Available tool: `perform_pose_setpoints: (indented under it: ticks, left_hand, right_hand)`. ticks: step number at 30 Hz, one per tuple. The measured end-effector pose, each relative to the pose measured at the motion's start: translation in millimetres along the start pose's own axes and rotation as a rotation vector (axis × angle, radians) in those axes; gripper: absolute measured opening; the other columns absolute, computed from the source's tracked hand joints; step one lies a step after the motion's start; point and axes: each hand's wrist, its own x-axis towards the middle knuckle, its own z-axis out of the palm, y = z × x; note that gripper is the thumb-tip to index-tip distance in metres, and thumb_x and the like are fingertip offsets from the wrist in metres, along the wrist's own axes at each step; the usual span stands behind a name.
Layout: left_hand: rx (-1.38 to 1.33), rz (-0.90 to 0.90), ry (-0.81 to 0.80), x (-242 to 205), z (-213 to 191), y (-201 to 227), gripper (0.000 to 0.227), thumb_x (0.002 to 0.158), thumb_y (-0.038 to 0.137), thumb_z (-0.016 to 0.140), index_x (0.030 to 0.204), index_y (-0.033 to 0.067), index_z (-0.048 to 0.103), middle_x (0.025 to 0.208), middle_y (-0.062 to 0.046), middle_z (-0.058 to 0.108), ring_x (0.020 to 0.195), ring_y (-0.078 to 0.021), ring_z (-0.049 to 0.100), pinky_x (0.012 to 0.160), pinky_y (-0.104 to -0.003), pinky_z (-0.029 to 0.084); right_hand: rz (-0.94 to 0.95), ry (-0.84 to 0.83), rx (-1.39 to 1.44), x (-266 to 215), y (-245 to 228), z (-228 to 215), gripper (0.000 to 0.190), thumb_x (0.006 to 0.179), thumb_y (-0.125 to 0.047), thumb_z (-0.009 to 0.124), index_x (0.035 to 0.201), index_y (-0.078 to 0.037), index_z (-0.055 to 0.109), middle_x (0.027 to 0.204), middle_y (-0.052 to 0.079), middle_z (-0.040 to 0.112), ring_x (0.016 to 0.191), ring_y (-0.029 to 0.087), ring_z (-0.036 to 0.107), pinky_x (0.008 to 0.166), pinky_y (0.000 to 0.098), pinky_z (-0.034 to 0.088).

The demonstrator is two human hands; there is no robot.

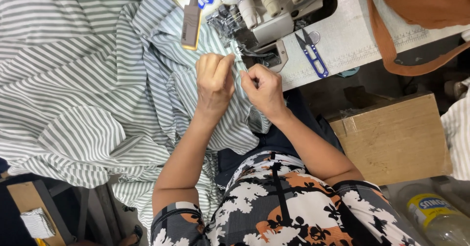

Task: Inspecting and smoothing a striped garment at a sewing workstation to check for defects or finish details.

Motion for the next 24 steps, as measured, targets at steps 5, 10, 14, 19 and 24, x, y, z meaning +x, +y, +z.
perform_pose_setpoints:
  ticks: [5,10,14,19,24]
  left_hand:
    - [0.038,0.058,0.033,4.4,3.4,-10.5,0.015,0.095,-0.006,0.060,0.098,0.0043,0.071,0.080,-0.004,0.052,0.077,-0.0237,0.056,0.071,-0.034,0.047]
    - [0.110,0.119,0.035,8.6,4.6,-9.7,0.018,0.097,-0.005,0.056,0.099,0.0044,0.071,0.079,-0.004,0.052,0.077,-0.0235,0.057,0.071,-0.034,0.048]
    - [0.267,0.237,0.066,8.8,9.0,-9.6,0.012,0.098,-0.004,0.058,0.099,-0.0003,0.070,0.082,-0.010,0.056,0.081,-0.0272,0.060,0.073,-0.035,0.052]
    - [0.374,0.302,0.058,12.7,6.3,1.3,0.013,0.097,-0.008,0.058,0.102,-0.0065,0.070,0.089,-0.017,0.060,0.086,-0.0313,0.062,0.077,-0.037,0.055]
    - [0.429,0.329,0.062,5.3,15.2,-7.2,0.013,0.098,-0.005,0.059,0.103,-0.0085,0.070,0.093,-0.021,0.063,0.088,-0.0323,0.063,0.084,-0.038,0.057]
  right_hand:
    - [-0.047,0.010,-0.032,7.1,0.4,5.7,0.030,0.094,-0.004,0.071,0.068,-0.005,0.056,0.060,0.009,0.056,0.050,0.023,0.053,0.046,0.0326,0.040]
    - [-0.043,0.028,-0.038,8.1,-1.8,8.1,0.032,0.093,-0.003,0.071,0.067,-0.004,0.053,0.059,0.012,0.055,0.050,0.026,0.053,0.046,0.0349,0.040]
    - [0.078,0.031,0.024,10.2,-15.3,6.2,0.020,0.094,-0.001,0.070,0.081,-0.003,0.055,0.056,0.007,0.054,0.045,0.014,0.047,0.044,0.0287,0.039]
    - [0.128,-0.007,0.050,9.6,-20.5,2.6,0.013,0.098,0.002,0.065,0.092,0.000,0.054,0.058,0.006,0.055,0.046,0.010,0.049,0.043,0.0272,0.040]
    - [0.096,-0.013,0.059,10.2,-4.2,8.5,0.008,0.100,0.002,0.064,0.099,0.000,0.056,0.064,0.008,0.061,0.048,0.011,0.052,0.045,0.0273,0.043]
